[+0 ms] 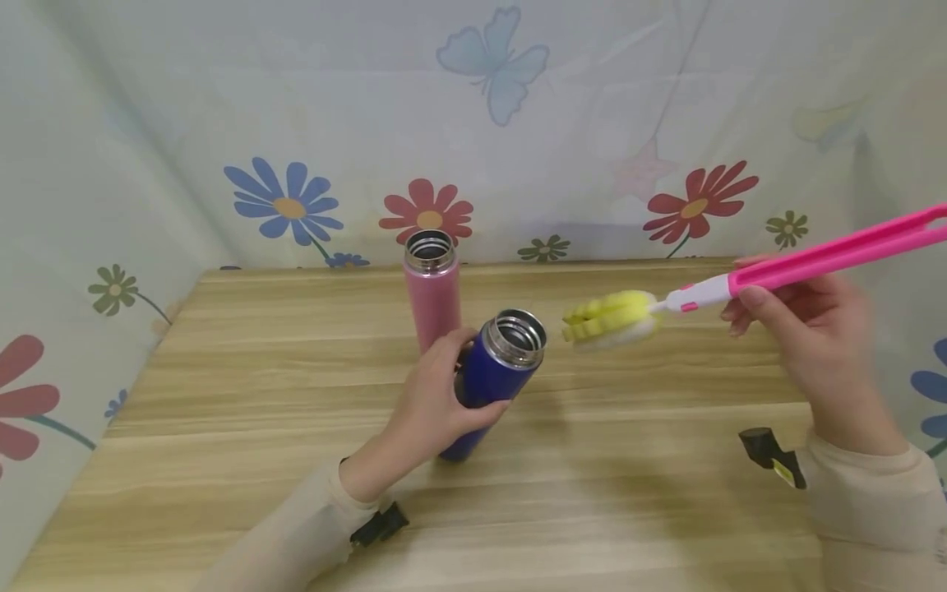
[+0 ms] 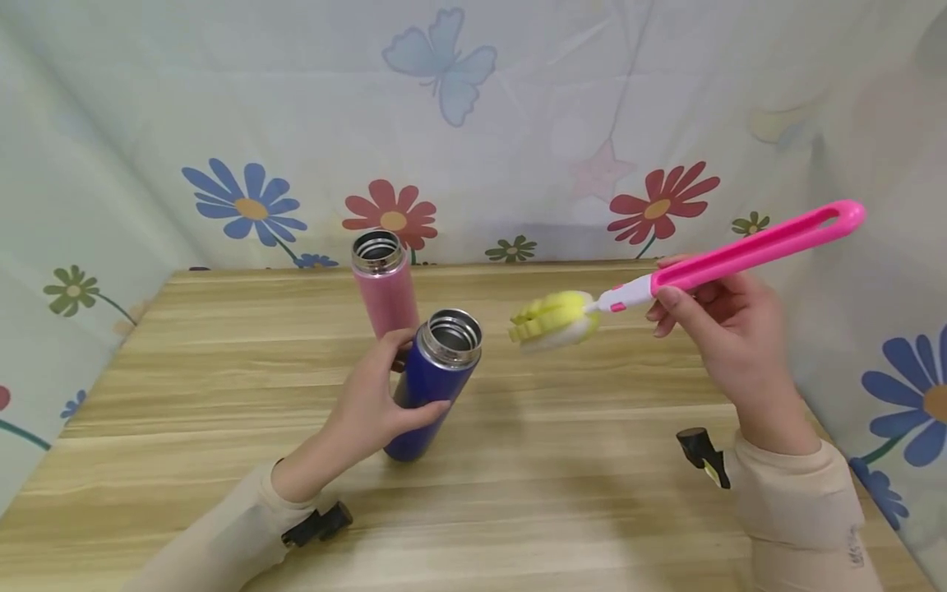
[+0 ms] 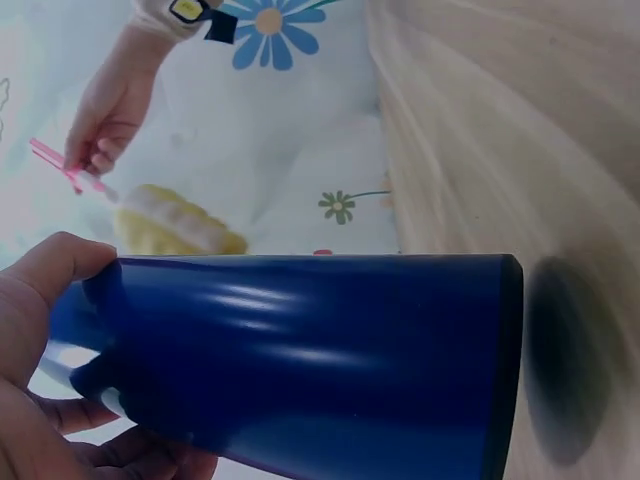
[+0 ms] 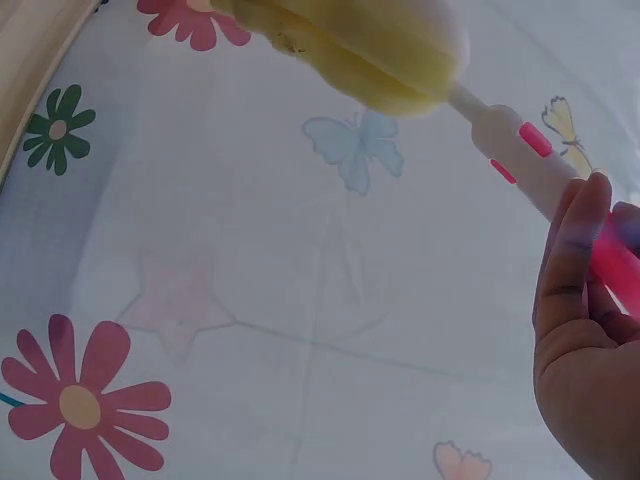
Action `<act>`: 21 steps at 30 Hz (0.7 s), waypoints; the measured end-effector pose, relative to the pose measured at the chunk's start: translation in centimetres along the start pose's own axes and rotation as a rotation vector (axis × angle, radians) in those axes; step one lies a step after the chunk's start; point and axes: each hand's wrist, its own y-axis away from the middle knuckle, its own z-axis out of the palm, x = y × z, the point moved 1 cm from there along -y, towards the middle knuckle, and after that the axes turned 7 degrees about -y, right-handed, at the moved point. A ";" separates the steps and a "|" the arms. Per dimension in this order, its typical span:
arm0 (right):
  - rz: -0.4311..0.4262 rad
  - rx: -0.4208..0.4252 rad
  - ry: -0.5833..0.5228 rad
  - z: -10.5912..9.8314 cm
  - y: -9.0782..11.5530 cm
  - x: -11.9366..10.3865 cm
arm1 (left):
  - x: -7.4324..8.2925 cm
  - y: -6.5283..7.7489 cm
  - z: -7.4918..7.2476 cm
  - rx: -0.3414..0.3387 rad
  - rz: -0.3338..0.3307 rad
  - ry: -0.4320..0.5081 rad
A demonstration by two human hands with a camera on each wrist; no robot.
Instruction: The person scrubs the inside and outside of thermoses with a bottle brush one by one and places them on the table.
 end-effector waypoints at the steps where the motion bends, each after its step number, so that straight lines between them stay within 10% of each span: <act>1: 0.002 0.018 -0.037 0.1 -0.1 -0.3 | 0.0 0.2 -0.1 -0.007 -0.001 0.007; 11: 0.001 0.021 -0.364 2.0 -2.7 -3.3 | 0.3 1.3 -0.5 -0.040 -0.022 0.041; 21: 0.092 0.012 -0.328 3.3 -4.4 -4.5 | 0.3 1.6 -0.4 -0.024 0.009 0.038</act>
